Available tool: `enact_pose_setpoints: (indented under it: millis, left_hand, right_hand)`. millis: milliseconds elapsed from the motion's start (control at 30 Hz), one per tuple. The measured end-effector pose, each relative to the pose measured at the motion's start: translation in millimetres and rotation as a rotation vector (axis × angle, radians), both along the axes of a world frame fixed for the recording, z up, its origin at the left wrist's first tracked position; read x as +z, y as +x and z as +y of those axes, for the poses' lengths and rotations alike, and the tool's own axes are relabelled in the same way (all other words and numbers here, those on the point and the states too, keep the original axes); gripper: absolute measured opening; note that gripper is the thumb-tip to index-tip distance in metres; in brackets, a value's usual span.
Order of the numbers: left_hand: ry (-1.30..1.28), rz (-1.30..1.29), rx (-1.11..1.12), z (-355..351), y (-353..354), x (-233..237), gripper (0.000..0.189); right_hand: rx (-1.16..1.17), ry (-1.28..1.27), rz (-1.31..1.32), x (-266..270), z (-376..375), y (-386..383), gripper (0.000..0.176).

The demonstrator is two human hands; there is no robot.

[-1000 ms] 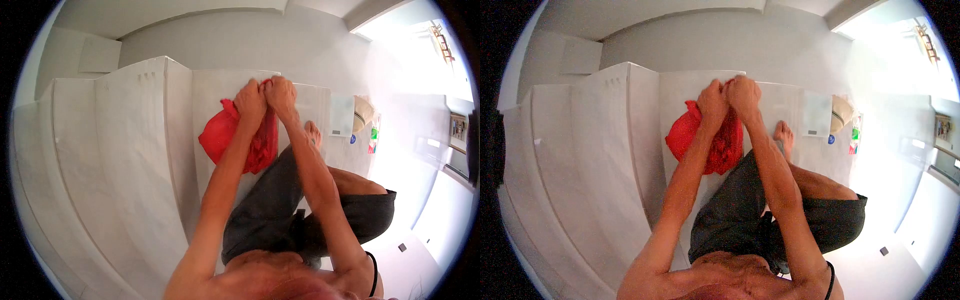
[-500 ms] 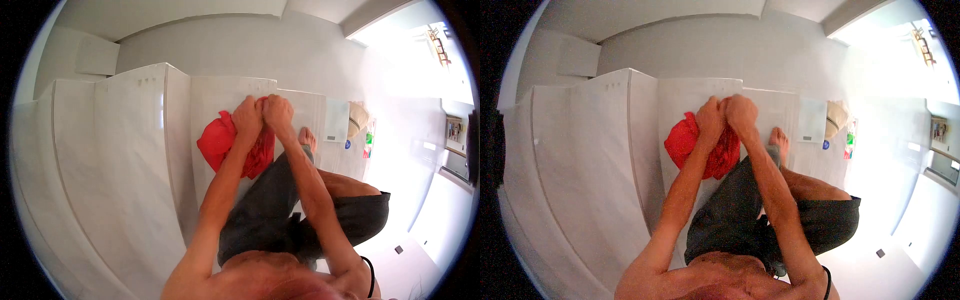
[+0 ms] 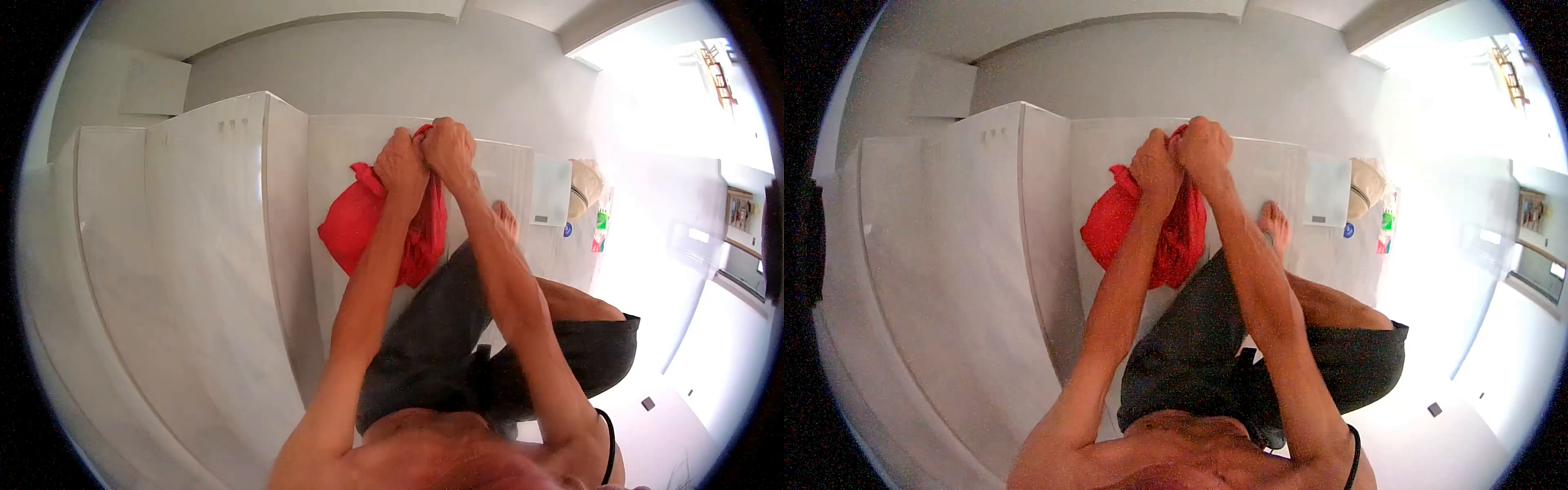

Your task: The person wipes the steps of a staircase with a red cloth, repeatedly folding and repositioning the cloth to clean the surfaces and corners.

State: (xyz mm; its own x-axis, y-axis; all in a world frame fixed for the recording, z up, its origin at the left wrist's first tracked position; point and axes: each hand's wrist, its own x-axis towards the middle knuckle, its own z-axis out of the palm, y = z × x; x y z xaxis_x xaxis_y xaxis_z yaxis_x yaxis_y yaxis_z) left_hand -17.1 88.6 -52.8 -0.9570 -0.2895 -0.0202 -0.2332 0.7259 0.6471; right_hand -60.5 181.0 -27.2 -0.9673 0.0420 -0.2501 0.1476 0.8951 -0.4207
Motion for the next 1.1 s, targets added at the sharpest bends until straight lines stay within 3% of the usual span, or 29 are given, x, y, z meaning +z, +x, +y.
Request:
enact_pose_setpoints:
  millis: [100, 133, 233, 333, 467, 833, 933, 1033, 1067, 1100]
  left_hand:
    - [-0.076, -0.031, 0.001, -2, 11, -1, 0.026]
    - [-0.056, -0.019, -0.009, -1, 13, 2, 0.026]
    - [-0.024, -0.020, -0.021, -3, 26, 0, 0.027]
    - [-0.024, 0.066, 0.004, -3, 3, -2, 0.029]
    - [0.005, -0.086, -0.040, -10, 32, -1, 0.028]
    - [0.007, -0.161, -0.008, -5, 20, 7, 0.028]
    - [-0.008, -0.113, 0.001, -2, 8, 5, 0.027]
    - [-0.019, -0.108, -0.015, -4, 17, 5, 0.028]
    - [-0.023, -0.133, -0.025, -4, 23, 1, 0.028]
    - [-0.014, -0.096, -0.007, -3, 21, 0, 0.030]
  right_hand:
    - [0.081, 0.003, 0.022, -20, 3, 18, 0.029]
    - [0.020, 0.033, -0.030, 4, -4, 29, 0.029]
    - [0.020, -0.022, 0.072, -7, -3, 25, 0.030]
    - [0.023, -0.009, 0.012, -3, -4, 8, 0.029]
    - [0.047, 0.013, 0.032, -9, -5, 30, 0.030]
    - [0.047, 0.019, 0.038, -4, -7, 28, 0.026]
    - [0.072, 0.004, 0.003, -4, -2, 5, 0.025]
    - [0.225, 0.101, 0.133, -3, 2, 23, 0.024]
    - [0.077, 0.070, 0.056, -6, -3, 28, 0.023]
    - [0.090, 0.051, 0.050, -4, -3, 25, 0.024]
